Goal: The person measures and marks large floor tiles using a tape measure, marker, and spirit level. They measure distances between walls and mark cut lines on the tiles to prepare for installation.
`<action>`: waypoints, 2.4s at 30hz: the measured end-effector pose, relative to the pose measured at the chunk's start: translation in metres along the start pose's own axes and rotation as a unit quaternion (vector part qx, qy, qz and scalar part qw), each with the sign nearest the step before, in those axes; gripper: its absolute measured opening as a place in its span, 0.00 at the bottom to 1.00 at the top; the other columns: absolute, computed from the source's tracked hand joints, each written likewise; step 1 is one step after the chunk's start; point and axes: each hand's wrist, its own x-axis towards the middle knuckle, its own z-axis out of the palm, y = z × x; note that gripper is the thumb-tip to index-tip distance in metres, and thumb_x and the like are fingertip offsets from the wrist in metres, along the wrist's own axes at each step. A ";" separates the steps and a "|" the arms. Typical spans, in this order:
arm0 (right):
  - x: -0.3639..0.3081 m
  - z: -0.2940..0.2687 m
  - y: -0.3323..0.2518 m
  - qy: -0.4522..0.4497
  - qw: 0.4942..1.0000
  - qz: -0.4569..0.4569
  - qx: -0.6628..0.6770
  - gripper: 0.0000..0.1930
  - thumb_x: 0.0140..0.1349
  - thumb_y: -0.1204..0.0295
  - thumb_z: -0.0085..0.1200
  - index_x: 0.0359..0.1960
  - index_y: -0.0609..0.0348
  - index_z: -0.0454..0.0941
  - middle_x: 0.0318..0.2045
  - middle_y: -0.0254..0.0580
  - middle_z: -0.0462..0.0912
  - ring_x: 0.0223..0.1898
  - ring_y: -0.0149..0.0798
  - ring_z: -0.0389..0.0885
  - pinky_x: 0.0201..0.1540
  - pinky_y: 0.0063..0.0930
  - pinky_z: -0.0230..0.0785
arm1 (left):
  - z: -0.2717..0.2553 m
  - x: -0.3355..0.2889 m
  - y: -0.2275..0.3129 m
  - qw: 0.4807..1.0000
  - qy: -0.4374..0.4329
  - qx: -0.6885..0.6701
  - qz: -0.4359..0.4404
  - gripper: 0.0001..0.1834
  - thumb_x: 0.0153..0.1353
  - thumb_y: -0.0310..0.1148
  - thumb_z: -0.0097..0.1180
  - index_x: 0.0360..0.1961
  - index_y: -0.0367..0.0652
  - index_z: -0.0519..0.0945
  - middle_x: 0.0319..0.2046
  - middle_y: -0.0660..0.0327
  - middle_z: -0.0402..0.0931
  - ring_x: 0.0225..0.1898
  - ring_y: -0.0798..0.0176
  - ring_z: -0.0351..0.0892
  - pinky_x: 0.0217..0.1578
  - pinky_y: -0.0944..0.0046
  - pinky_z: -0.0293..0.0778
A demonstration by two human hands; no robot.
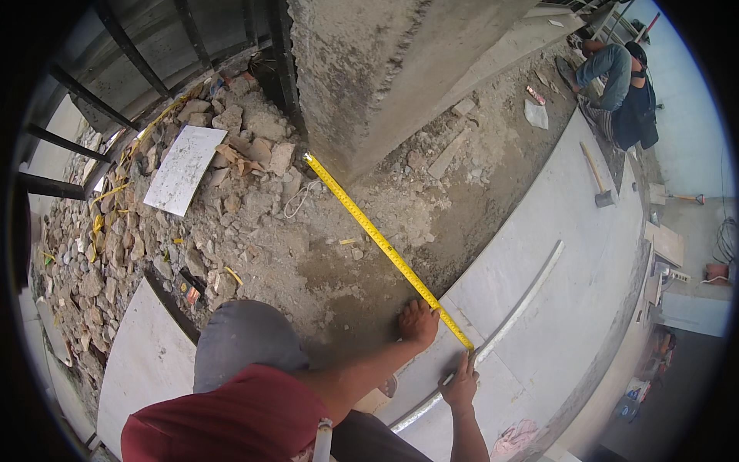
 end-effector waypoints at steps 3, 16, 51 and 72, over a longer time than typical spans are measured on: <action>0.015 -0.016 -0.020 -0.030 0.999 0.026 -0.001 0.49 0.46 0.67 0.65 0.73 0.57 0.54 0.73 0.63 0.54 0.51 0.64 0.75 0.52 0.47 0.77 | -0.004 0.012 -0.009 0.999 0.038 -0.020 -0.002 0.22 0.65 0.53 0.57 0.44 0.44 0.76 0.44 0.53 0.74 0.49 0.49 0.76 0.47 0.47 0.73; 0.001 -0.014 -0.013 -0.071 0.995 0.074 -0.011 0.53 0.45 0.65 0.70 0.74 0.50 0.52 0.76 0.56 0.51 0.55 0.62 0.74 0.52 0.51 0.78 | 0.011 0.008 -0.017 0.999 0.025 -0.007 0.046 0.23 0.66 0.52 0.56 0.43 0.39 0.74 0.44 0.48 0.74 0.47 0.42 0.77 0.45 0.44 0.75; -0.061 -0.092 0.008 -0.104 0.986 -0.048 0.123 0.49 0.42 0.80 0.67 0.71 0.47 0.60 0.72 0.46 0.62 0.62 0.59 0.69 0.61 0.47 0.66 | -0.073 -0.022 -0.012 0.918 -0.073 -0.350 -0.174 0.08 0.66 0.26 0.61 0.38 0.37 0.73 0.34 0.58 0.78 0.33 0.67 0.78 0.33 0.68 0.74; -0.528 -0.400 -0.052 -0.219 0.817 -0.051 0.530 0.44 0.45 0.75 0.67 0.69 0.51 0.64 0.38 0.42 0.79 0.46 0.45 0.76 0.57 0.37 0.68 | -0.405 -0.394 0.020 0.822 -0.358 -0.376 -0.236 0.09 0.71 0.30 0.55 0.46 0.37 0.76 0.41 0.57 0.80 0.42 0.62 0.82 0.52 0.58 0.80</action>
